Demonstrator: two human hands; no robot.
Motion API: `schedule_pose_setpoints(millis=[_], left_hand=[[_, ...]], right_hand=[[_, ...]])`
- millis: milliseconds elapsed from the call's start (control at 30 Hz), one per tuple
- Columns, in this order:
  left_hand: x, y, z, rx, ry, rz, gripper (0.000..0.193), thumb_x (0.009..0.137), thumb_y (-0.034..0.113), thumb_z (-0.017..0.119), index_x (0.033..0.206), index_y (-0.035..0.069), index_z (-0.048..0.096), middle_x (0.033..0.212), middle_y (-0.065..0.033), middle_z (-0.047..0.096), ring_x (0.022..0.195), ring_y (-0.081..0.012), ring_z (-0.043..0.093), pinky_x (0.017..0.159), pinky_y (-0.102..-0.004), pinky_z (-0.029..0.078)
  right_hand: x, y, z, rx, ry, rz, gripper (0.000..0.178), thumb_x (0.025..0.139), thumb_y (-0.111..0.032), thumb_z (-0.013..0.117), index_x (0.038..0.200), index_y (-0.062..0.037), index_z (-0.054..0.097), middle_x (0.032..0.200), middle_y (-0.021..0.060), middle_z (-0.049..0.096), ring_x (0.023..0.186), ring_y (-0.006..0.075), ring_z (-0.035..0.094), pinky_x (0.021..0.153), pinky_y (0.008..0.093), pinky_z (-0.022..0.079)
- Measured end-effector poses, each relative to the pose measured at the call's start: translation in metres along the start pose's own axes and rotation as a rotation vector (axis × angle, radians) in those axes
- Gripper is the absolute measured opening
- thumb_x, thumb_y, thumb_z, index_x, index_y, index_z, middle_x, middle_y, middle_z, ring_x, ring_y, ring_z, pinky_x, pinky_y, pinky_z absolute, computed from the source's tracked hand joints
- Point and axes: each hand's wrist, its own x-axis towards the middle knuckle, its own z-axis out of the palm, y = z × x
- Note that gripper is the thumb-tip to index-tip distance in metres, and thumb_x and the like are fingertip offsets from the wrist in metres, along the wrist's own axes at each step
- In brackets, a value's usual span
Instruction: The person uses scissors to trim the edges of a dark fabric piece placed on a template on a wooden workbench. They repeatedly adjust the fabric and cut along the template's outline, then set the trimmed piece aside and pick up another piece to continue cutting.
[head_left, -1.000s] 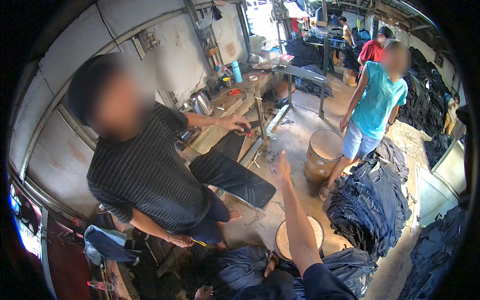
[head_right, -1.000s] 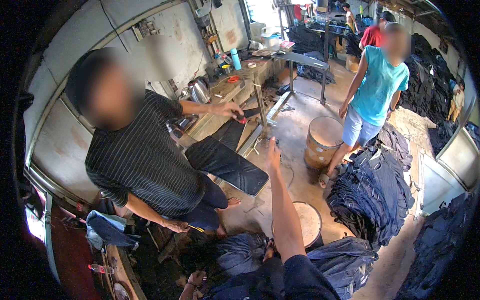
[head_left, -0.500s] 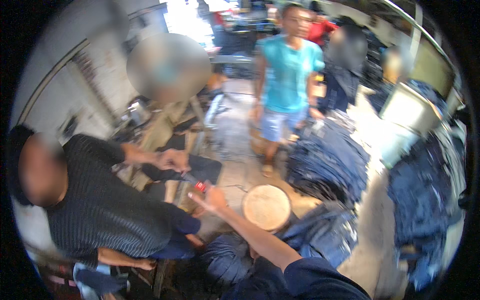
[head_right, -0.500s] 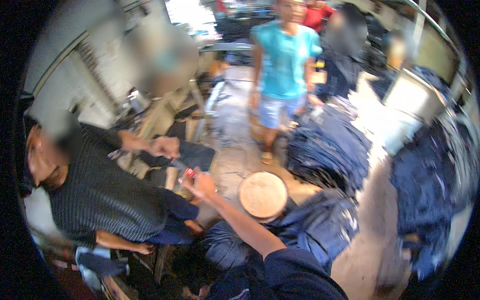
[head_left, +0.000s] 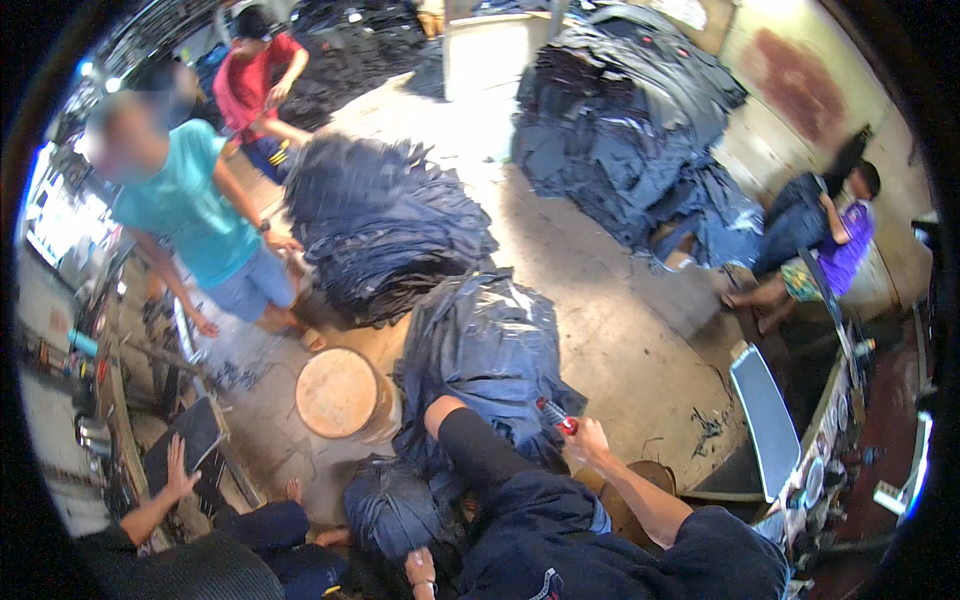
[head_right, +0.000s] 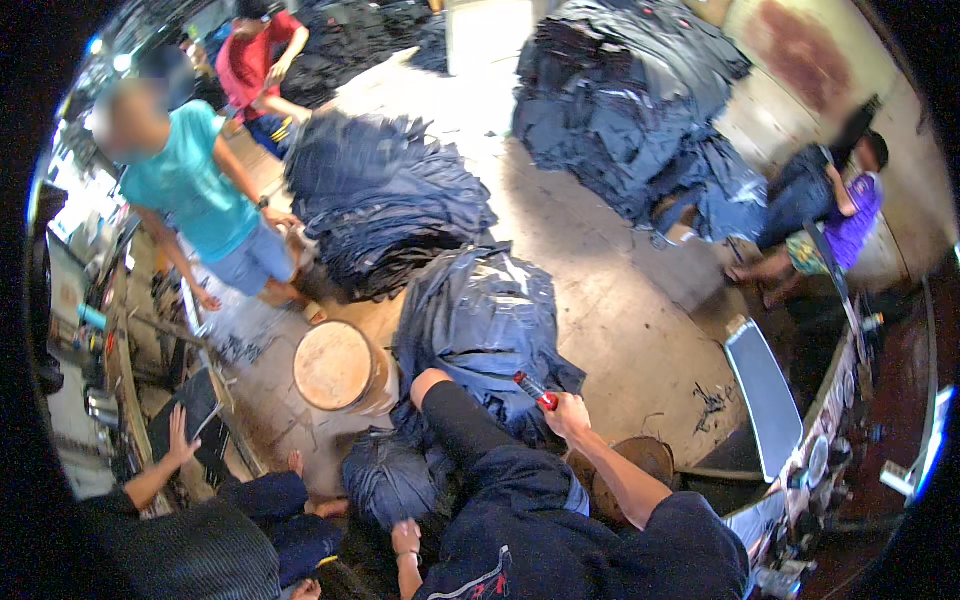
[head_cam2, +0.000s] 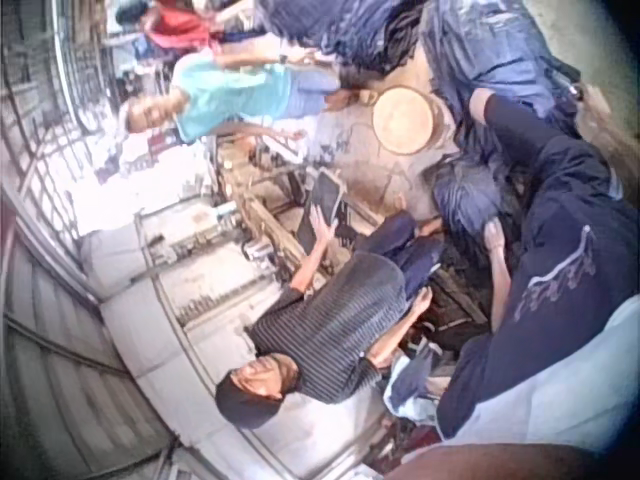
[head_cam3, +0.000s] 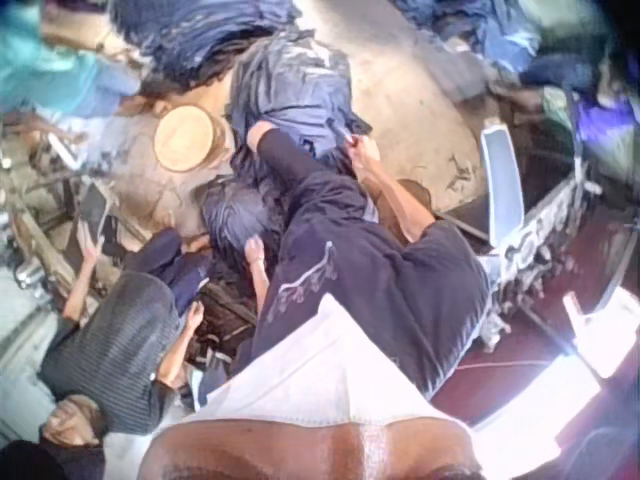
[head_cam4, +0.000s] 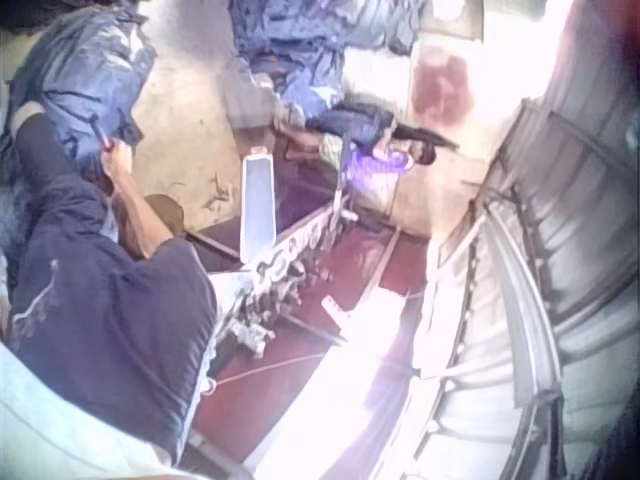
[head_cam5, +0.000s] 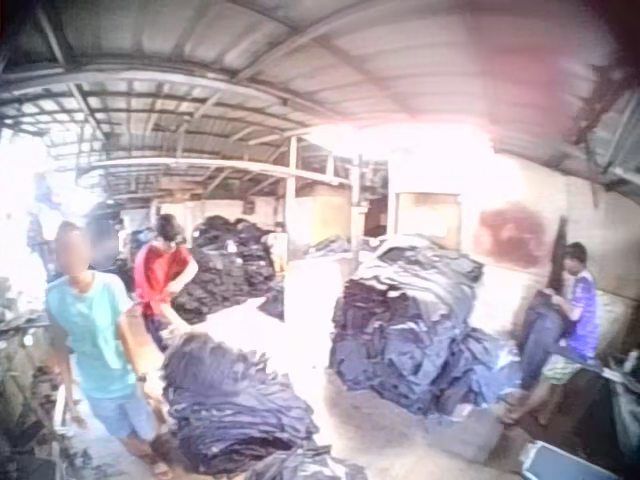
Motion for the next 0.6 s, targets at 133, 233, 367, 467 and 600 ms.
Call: schedule_pose_setpoints(millis=[133,233,367,467,600], left_hand=[[0.008,0.236,-0.009,-0.505,-0.123,0.411,0.035,0.101,0.023,0.071,0.126,0.0,0.065,0.129,-0.0121,0.07,0.115,-0.0228,0.068,0.1,-0.0362,0.052],[-0.041,0.417,-0.007,-0.552,-0.478,0.7,0.052,0.101,0.013,0.066,0.149,0.0,0.049,0.144,-0.0167,0.06,0.137,-0.0258,0.055,0.115,-0.0418,0.042],[-0.087,0.589,0.031,-0.431,-0.846,0.883,0.057,0.101,0.005,0.063,0.152,-0.002,0.04,0.146,-0.0209,0.059,0.135,-0.026,0.058,0.117,-0.0394,0.042],[-0.096,0.687,0.105,-0.162,-0.82,1.1,0.035,0.098,0.008,0.069,0.129,-0.003,0.059,0.126,-0.0211,0.072,0.119,-0.0274,0.069,0.107,-0.0395,0.051],[-0.123,0.806,0.26,-0.016,-0.693,1.275,0.032,0.088,0.023,0.085,0.107,0.001,0.071,0.104,-0.0144,0.078,0.093,-0.0286,0.074,0.084,-0.0365,0.057]], right_hand=[[-0.032,-0.002,-0.055,0.214,0.087,-0.202,0.017,0.086,-0.019,0.079,0.097,-0.0055,0.079,0.074,0.0149,0.073,0.064,0.0259,0.069,0.066,0.0425,0.056],[-0.036,-0.016,-0.088,0.335,-0.16,-0.511,0.006,0.081,-0.005,0.069,0.082,-0.0018,0.065,0.063,0.0135,0.062,0.057,0.0271,0.058,0.057,0.0413,0.047],[-0.015,0.006,-0.148,0.414,-0.297,-0.516,0.016,0.077,0.001,0.063,0.092,-0.0022,0.066,0.07,0.021,0.06,0.06,0.0271,0.056,0.06,0.0441,0.047],[0.017,0.065,-0.21,0.527,-0.069,-0.483,0.012,0.078,0.001,0.065,0.09,0.0001,0.063,0.078,0.0251,0.064,0.069,0.0406,0.064,0.064,0.0461,0.049],[0.062,0.168,-0.291,0.493,0.275,-0.249,0.02,0.081,-0.007,0.071,0.099,-0.0014,0.065,0.076,0.0258,0.066,0.07,0.0459,0.065,0.063,0.0495,0.051]])
